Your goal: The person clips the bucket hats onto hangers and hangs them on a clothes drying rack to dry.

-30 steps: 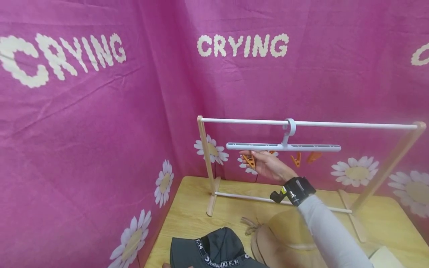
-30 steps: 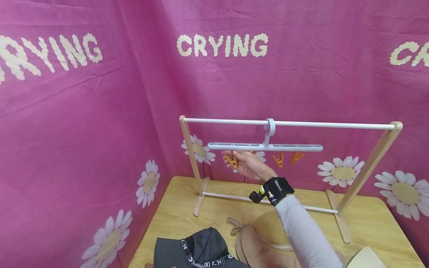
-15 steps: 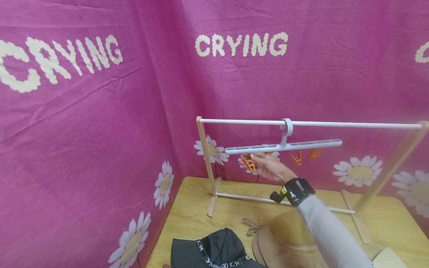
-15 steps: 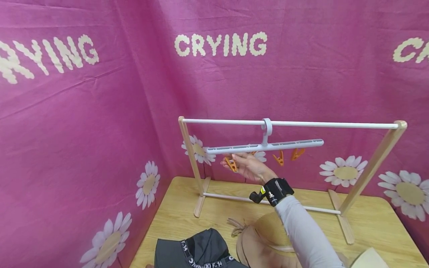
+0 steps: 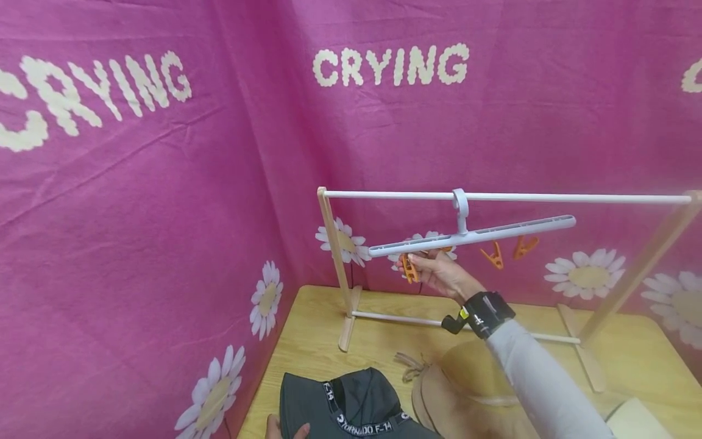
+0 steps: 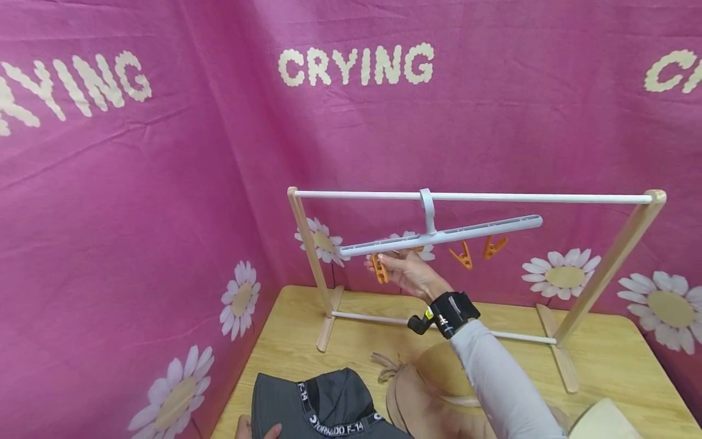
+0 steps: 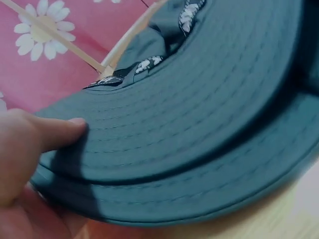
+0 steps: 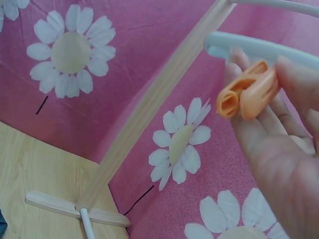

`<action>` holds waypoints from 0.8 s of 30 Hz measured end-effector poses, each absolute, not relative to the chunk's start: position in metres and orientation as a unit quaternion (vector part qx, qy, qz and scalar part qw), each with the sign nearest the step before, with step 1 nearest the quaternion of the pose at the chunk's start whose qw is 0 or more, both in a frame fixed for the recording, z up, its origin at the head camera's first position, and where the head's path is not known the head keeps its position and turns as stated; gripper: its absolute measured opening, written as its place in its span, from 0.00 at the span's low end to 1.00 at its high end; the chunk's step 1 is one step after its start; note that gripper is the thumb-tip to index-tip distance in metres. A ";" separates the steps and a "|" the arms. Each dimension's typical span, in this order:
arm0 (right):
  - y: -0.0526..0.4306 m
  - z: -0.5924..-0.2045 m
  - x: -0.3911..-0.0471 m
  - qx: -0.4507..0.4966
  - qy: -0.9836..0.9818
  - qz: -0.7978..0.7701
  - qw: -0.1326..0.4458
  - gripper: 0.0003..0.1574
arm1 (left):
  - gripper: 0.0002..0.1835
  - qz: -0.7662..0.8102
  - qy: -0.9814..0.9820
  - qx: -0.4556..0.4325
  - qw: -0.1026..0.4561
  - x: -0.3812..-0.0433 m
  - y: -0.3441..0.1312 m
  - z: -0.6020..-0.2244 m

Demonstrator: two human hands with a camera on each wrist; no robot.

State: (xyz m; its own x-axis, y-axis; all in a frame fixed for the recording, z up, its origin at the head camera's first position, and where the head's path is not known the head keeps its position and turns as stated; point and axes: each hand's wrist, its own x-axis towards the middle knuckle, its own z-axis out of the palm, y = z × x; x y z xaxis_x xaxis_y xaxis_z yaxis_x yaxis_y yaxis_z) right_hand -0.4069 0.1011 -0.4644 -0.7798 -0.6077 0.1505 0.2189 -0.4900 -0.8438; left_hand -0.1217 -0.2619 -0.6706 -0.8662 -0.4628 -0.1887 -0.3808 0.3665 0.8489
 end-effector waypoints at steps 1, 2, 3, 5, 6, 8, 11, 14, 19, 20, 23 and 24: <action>0.100 -0.464 -0.406 -0.222 0.440 -0.836 0.242 0.23 | 0.30 -0.511 -0.824 0.240 0.051 -0.122 -0.262 -0.668; 0.099 -0.465 -0.405 -0.223 0.435 -0.839 0.238 0.24 | 0.28 -0.520 -0.822 0.223 0.062 -0.123 -0.261 -0.664; 0.098 -0.465 -0.404 -0.220 0.434 -0.842 0.232 0.25 | 0.27 -0.518 -0.827 0.207 0.072 -0.124 -0.261 -0.661; 0.096 -0.465 -0.402 -0.212 0.431 -0.850 0.217 0.27 | 0.25 -0.517 -0.829 0.199 0.082 -0.125 -0.259 -0.649; 0.095 -0.465 -0.401 -0.204 0.430 -0.854 0.210 0.27 | 0.23 -0.506 -0.835 0.202 0.081 -0.126 -0.259 -0.644; 0.094 -0.465 -0.399 -0.190 0.424 -0.863 0.199 0.27 | 0.20 -0.508 -0.831 0.211 0.089 -0.128 -0.255 -0.636; 0.090 -0.465 -0.397 -0.174 0.419 -0.872 0.186 0.25 | 0.15 -0.512 -0.823 0.221 0.105 -0.130 -0.251 -0.626; 0.087 -0.465 -0.396 -0.173 0.405 -0.878 0.188 0.23 | 0.14 -0.520 -0.816 0.225 0.113 -0.130 -0.249 -0.618; 0.081 -0.463 -0.394 -0.163 0.394 -0.885 0.188 0.21 | 0.13 -0.538 -0.803 0.227 0.123 -0.128 -0.250 -0.607; 0.080 -0.463 -0.394 -0.161 0.391 -0.886 0.189 0.21 | 0.13 -0.538 -0.801 0.228 0.129 -0.128 -0.249 -0.605; 0.077 -0.461 -0.394 -0.156 0.386 -0.890 0.189 0.21 | 0.13 -0.540 -0.796 0.228 0.153 -0.127 -0.248 -0.597; 0.076 -0.460 -0.394 -0.156 0.382 -0.891 0.190 0.21 | 0.13 -0.539 -0.795 0.226 0.162 -0.126 -0.248 -0.594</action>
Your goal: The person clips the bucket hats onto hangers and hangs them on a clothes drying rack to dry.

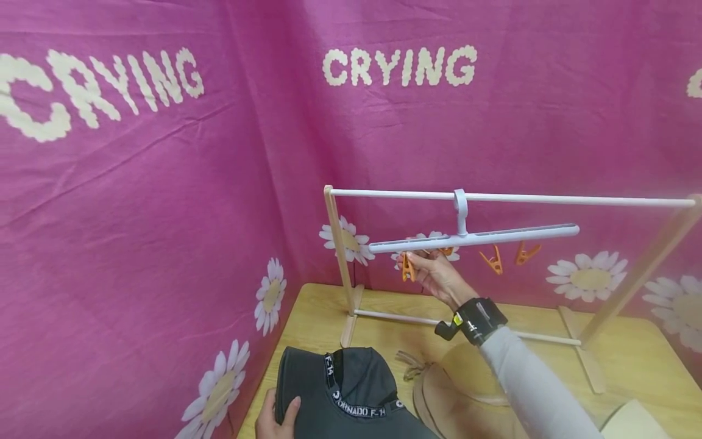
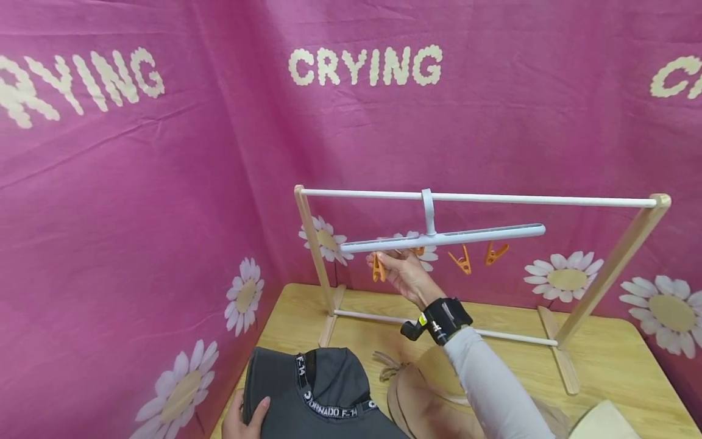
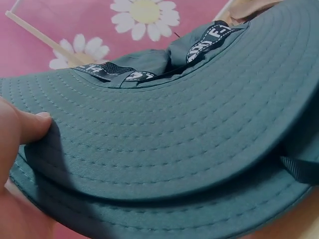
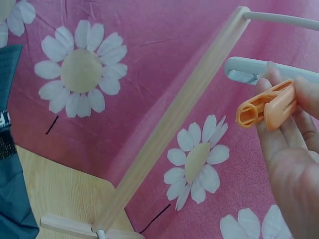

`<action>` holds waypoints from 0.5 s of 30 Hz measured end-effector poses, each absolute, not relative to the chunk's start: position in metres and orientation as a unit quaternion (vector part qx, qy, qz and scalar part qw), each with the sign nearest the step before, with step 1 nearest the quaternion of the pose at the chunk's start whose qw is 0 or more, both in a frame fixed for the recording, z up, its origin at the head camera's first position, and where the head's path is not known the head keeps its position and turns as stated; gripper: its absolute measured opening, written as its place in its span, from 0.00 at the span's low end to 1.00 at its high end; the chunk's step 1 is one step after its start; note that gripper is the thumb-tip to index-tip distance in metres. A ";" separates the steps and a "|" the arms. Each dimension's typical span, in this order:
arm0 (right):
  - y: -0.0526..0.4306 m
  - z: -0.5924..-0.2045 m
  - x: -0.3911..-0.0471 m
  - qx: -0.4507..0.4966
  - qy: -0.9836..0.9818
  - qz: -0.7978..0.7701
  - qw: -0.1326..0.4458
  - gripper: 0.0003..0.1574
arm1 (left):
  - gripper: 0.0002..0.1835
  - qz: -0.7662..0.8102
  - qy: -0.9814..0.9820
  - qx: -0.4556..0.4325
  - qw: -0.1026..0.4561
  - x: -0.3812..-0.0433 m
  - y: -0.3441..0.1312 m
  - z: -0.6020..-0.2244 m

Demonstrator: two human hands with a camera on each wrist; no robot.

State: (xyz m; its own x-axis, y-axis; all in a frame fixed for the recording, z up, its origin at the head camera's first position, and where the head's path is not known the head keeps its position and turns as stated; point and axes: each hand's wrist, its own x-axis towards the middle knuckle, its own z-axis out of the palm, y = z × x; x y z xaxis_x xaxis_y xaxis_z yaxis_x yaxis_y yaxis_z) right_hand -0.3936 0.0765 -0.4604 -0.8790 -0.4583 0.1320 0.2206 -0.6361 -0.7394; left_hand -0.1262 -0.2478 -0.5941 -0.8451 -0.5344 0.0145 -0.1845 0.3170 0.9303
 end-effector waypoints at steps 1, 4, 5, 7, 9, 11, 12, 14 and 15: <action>0.076 -0.460 -0.393 -0.156 0.382 -0.891 0.190 0.22 | 0.13 -0.540 -0.794 0.222 0.170 -0.125 -0.247 -0.591; 0.074 -0.459 -0.391 -0.156 0.379 -0.892 0.190 0.23 | 0.13 -0.540 -0.792 0.203 0.200 -0.124 -0.244 -0.582; 0.074 -0.458 -0.391 -0.156 0.378 -0.893 0.190 0.23 | 0.12 -0.539 -0.792 0.196 0.210 -0.124 -0.243 -0.579; 0.073 -0.458 -0.390 -0.157 0.379 -0.892 0.188 0.23 | 0.12 -0.534 -0.792 0.186 0.230 -0.123 -0.241 -0.573; 0.072 -0.458 -0.389 -0.158 0.374 -0.894 0.190 0.23 | 0.11 -0.531 -0.791 0.179 0.247 -0.123 -0.240 -0.567; 0.072 -0.458 -0.389 -0.158 0.371 -0.895 0.191 0.23 | 0.11 -0.531 -0.787 0.180 0.257 -0.122 -0.237 -0.561; 0.071 -0.458 -0.388 -0.159 0.370 -0.895 0.190 0.23 | 0.11 -0.529 -0.786 0.182 0.262 -0.122 -0.237 -0.558; 0.071 -0.458 -0.388 -0.160 0.369 -0.896 0.187 0.24 | 0.11 -0.526 -0.784 0.182 0.274 -0.122 -0.235 -0.553; 0.070 -0.458 -0.387 -0.161 0.367 -0.897 0.186 0.25 | 0.11 -0.522 -0.784 0.180 0.282 -0.122 -0.235 -0.551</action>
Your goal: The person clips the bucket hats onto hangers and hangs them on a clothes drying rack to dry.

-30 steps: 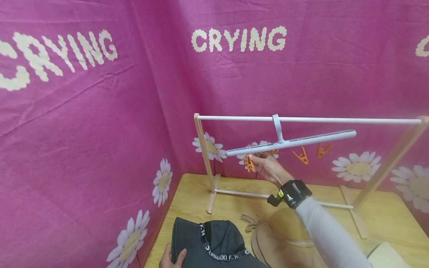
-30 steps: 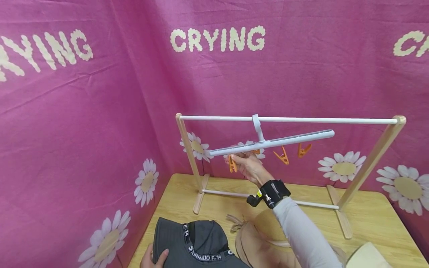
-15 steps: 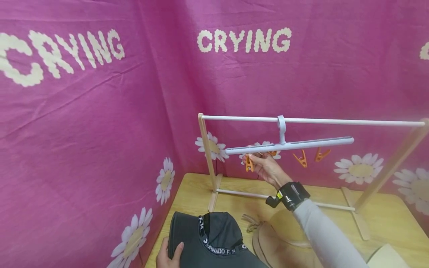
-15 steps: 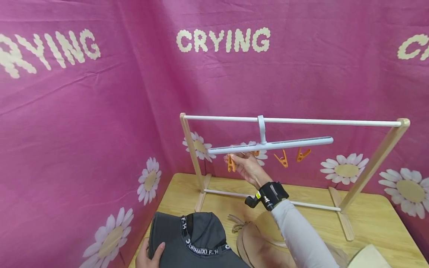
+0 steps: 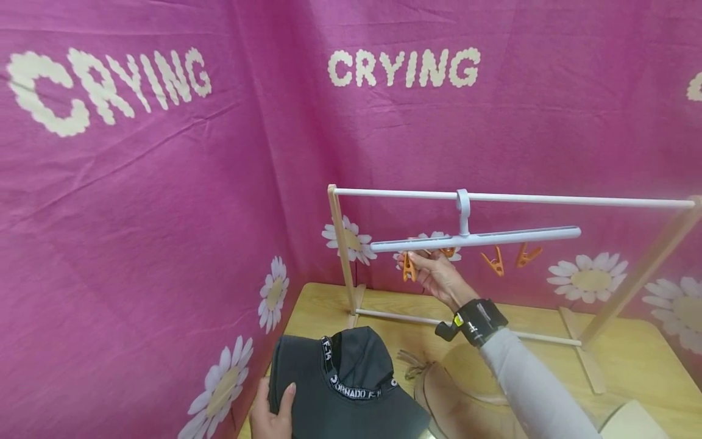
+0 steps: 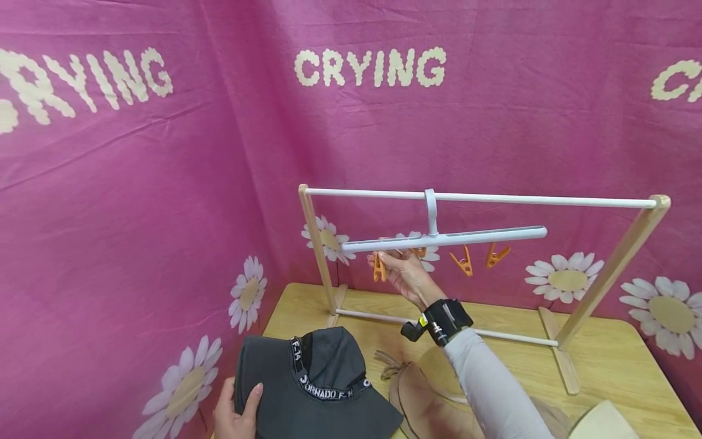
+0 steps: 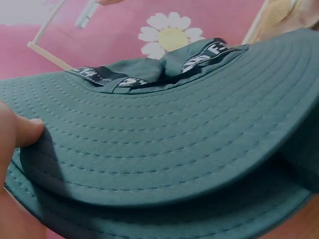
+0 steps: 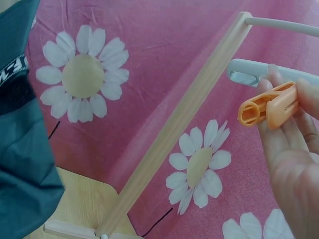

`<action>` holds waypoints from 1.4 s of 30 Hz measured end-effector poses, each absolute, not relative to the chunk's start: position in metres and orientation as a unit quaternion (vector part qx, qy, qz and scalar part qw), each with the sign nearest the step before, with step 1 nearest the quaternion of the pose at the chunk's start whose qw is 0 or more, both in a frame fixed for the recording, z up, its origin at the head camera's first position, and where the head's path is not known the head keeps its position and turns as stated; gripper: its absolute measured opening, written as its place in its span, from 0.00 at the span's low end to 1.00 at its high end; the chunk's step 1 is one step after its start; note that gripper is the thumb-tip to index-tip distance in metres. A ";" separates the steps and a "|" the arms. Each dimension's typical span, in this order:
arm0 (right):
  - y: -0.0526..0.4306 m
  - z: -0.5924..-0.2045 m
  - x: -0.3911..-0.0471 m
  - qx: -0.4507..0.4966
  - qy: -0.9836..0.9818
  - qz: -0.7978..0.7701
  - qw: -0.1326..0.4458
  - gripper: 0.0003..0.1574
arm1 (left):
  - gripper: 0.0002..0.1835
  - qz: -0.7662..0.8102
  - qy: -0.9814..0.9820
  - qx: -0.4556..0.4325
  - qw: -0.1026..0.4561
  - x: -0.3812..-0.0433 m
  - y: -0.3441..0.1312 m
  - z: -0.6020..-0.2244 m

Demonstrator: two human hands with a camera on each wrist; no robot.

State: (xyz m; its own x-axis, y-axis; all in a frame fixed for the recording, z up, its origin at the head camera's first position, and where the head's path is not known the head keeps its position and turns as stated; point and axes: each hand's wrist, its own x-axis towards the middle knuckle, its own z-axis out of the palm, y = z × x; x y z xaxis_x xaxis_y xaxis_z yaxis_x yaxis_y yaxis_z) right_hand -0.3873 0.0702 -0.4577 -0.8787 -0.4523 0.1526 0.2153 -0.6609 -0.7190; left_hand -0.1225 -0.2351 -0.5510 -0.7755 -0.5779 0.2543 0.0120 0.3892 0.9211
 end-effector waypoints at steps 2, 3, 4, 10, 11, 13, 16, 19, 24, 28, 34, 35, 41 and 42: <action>0.071 -0.457 -0.387 -0.164 0.362 -0.899 0.184 0.25 | 0.12 -0.515 -0.785 0.174 0.299 -0.124 -0.234 -0.547; 0.071 -0.457 -0.386 -0.164 0.361 -0.900 0.182 0.25 | 0.12 -0.510 -0.785 0.171 0.307 -0.124 -0.234 -0.545; 0.071 -0.456 -0.386 -0.163 0.360 -0.901 0.181 0.25 | 0.13 -0.508 -0.785 0.166 0.314 -0.125 -0.233 -0.543; 0.070 -0.453 -0.382 -0.146 0.357 -0.905 0.178 0.25 | 0.12 -0.484 -0.801 0.129 0.328 -0.131 -0.232 -0.531; 0.069 -0.453 -0.381 -0.144 0.356 -0.906 0.179 0.25 | 0.12 -0.478 -0.806 0.120 0.328 -0.133 -0.232 -0.528; 0.068 -0.452 -0.380 -0.140 0.355 -0.907 0.178 0.25 | 0.11 -0.471 -0.813 0.098 0.327 -0.139 -0.232 -0.523; 0.067 -0.452 -0.378 -0.130 0.355 -0.909 0.176 0.26 | 0.09 -0.460 -0.820 0.062 0.334 -0.149 -0.232 -0.518; 0.066 -0.452 -0.377 -0.122 0.356 -0.910 0.176 0.24 | 0.09 -0.444 -0.824 0.027 0.352 -0.158 -0.229 -0.516; 0.064 -0.451 -0.376 -0.132 0.346 -0.914 0.164 0.24 | 0.08 -0.430 -0.826 -0.009 0.365 -0.173 -0.219 -0.513; 0.062 -0.450 -0.376 -0.133 0.339 -0.918 0.155 0.23 | 0.08 -0.434 -0.827 -0.025 0.358 -0.184 -0.207 -0.512; 0.057 -0.448 -0.376 -0.120 0.332 -0.923 0.151 0.23 | 0.09 -0.444 -0.824 -0.040 0.350 -0.198 -0.191 -0.513; 0.057 -0.447 -0.376 -0.118 0.330 -0.924 0.151 0.22 | 0.10 -0.447 -0.823 -0.042 0.347 -0.200 -0.188 -0.513; 0.054 -0.447 -0.377 -0.110 0.333 -0.925 0.149 0.22 | 0.11 -0.459 -0.821 -0.052 0.337 -0.209 -0.174 -0.516; 0.053 -0.446 -0.377 -0.109 0.335 -0.924 0.148 0.21 | 0.11 -0.460 -0.820 -0.056 0.336 -0.211 -0.172 -0.516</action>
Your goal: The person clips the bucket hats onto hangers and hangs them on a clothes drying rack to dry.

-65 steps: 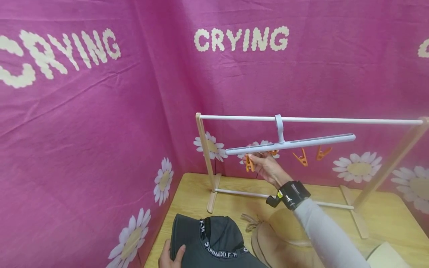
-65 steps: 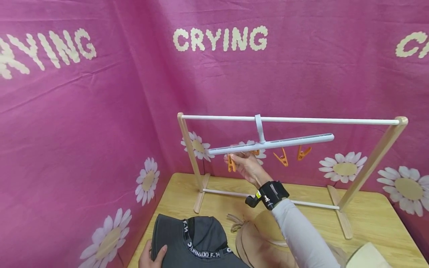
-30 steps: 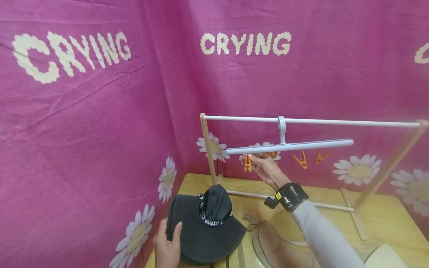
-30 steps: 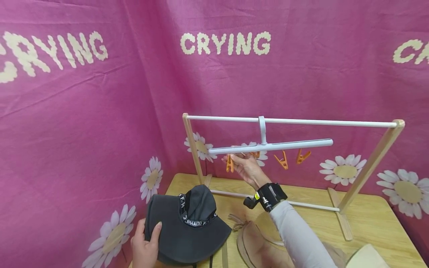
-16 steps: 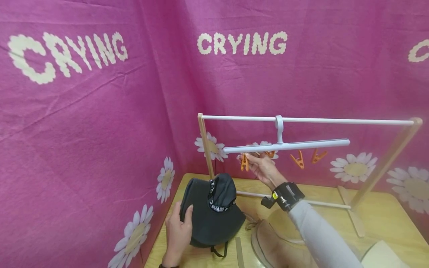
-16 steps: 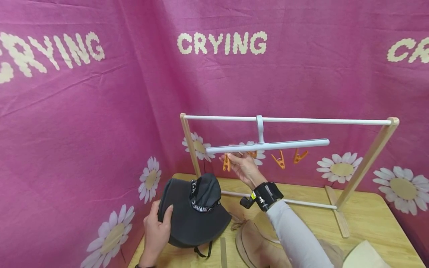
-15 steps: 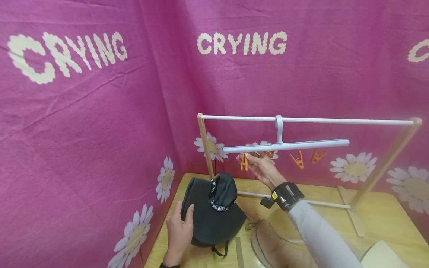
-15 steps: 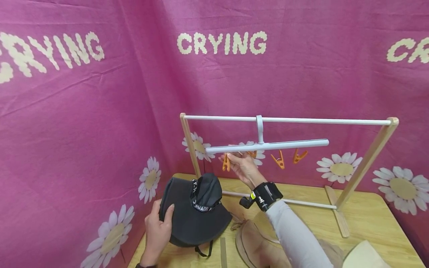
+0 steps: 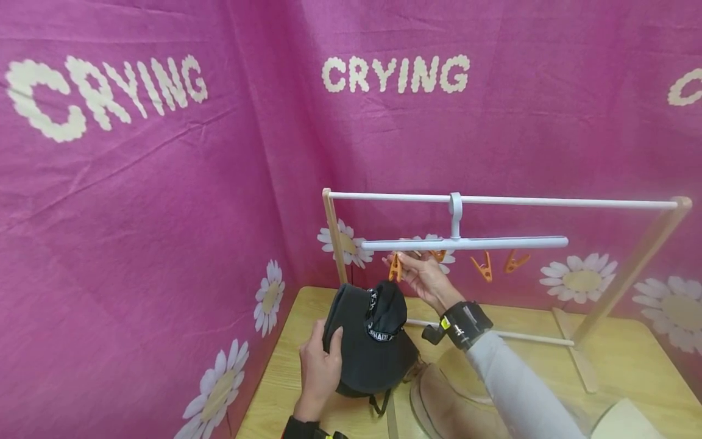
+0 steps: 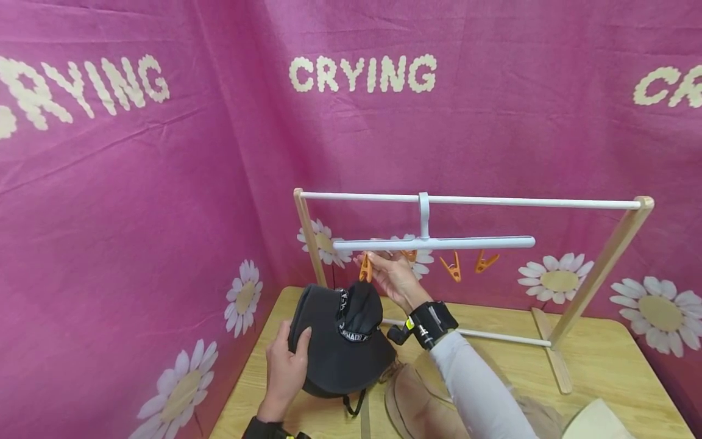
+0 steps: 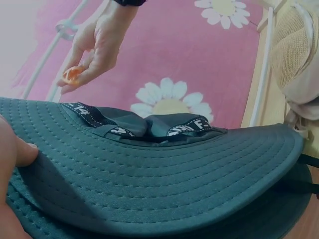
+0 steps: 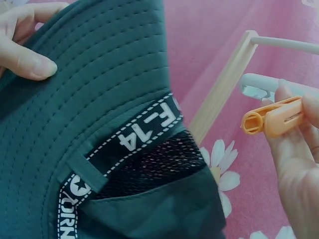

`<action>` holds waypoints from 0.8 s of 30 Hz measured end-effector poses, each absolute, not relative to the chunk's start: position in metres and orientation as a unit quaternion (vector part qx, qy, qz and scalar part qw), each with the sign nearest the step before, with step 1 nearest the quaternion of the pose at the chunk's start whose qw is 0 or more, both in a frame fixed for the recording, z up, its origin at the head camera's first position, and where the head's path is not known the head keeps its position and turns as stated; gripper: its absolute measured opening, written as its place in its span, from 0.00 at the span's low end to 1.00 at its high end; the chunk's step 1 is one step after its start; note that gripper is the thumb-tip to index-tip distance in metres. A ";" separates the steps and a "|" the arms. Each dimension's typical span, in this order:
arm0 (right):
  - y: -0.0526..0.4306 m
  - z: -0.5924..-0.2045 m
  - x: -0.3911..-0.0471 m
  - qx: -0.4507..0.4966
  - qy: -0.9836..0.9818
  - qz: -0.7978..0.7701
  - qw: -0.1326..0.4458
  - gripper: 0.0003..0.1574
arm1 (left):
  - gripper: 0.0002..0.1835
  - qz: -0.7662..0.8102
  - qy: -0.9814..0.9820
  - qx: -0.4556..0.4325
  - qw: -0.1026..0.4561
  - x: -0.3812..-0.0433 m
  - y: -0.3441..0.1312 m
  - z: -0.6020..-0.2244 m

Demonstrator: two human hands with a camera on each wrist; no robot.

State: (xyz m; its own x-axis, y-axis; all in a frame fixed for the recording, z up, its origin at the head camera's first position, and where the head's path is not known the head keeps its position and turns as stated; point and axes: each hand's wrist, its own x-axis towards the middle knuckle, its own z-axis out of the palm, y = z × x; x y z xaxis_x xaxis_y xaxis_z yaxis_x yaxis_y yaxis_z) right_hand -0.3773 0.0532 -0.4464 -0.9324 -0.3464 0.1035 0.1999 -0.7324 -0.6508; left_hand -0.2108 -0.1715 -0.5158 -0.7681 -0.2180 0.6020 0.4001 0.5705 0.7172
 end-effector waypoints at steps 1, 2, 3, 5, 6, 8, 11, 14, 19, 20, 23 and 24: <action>0.053 -0.446 -0.377 -0.110 0.336 -0.924 0.147 0.21 | 0.11 -0.460 -0.820 -0.059 0.335 -0.212 -0.169 -0.516; 0.053 -0.446 -0.378 -0.111 0.333 -0.925 0.147 0.20 | 0.11 -0.459 -0.820 -0.063 0.336 -0.214 -0.167 -0.516; 0.053 -0.446 -0.378 -0.111 0.329 -0.926 0.148 0.20 | 0.11 -0.457 -0.820 -0.068 0.337 -0.215 -0.165 -0.516; 0.052 -0.446 -0.378 -0.114 0.328 -0.926 0.145 0.18 | 0.11 -0.459 -0.818 -0.077 0.339 -0.218 -0.161 -0.514; 0.051 -0.445 -0.378 -0.114 0.325 -0.927 0.145 0.18 | 0.12 -0.461 -0.816 -0.081 0.338 -0.220 -0.159 -0.514; 0.049 -0.444 -0.379 -0.113 0.322 -0.929 0.145 0.18 | 0.11 -0.463 -0.815 -0.086 0.337 -0.222 -0.155 -0.513; 0.045 -0.443 -0.378 -0.106 0.322 -0.930 0.142 0.19 | 0.11 -0.469 -0.814 -0.089 0.331 -0.225 -0.149 -0.511; 0.042 -0.442 -0.377 -0.100 0.319 -0.932 0.140 0.22 | 0.11 -0.468 -0.816 -0.091 0.328 -0.227 -0.143 -0.511; 0.038 -0.442 -0.373 -0.102 0.315 -0.933 0.140 0.24 | 0.12 -0.464 -0.817 -0.089 0.331 -0.231 -0.135 -0.511; 0.038 -0.442 -0.373 -0.101 0.315 -0.933 0.141 0.24 | 0.12 -0.464 -0.817 -0.088 0.331 -0.232 -0.134 -0.511; 0.036 -0.441 -0.370 -0.102 0.318 -0.932 0.140 0.24 | 0.12 -0.462 -0.819 -0.081 0.330 -0.234 -0.130 -0.512; 0.036 -0.441 -0.370 -0.103 0.319 -0.931 0.141 0.24 | 0.13 -0.462 -0.819 -0.079 0.331 -0.235 -0.129 -0.513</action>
State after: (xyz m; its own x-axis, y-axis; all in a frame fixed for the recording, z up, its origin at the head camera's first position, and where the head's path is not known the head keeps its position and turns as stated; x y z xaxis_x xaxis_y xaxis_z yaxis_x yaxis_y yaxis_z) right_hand -0.3698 0.0355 -0.4409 -0.9386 -0.3294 0.1024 0.1975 -0.7565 -0.6235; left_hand -0.2349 -0.1290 -0.5128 -0.7681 -0.1771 0.6154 0.4348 0.5613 0.7042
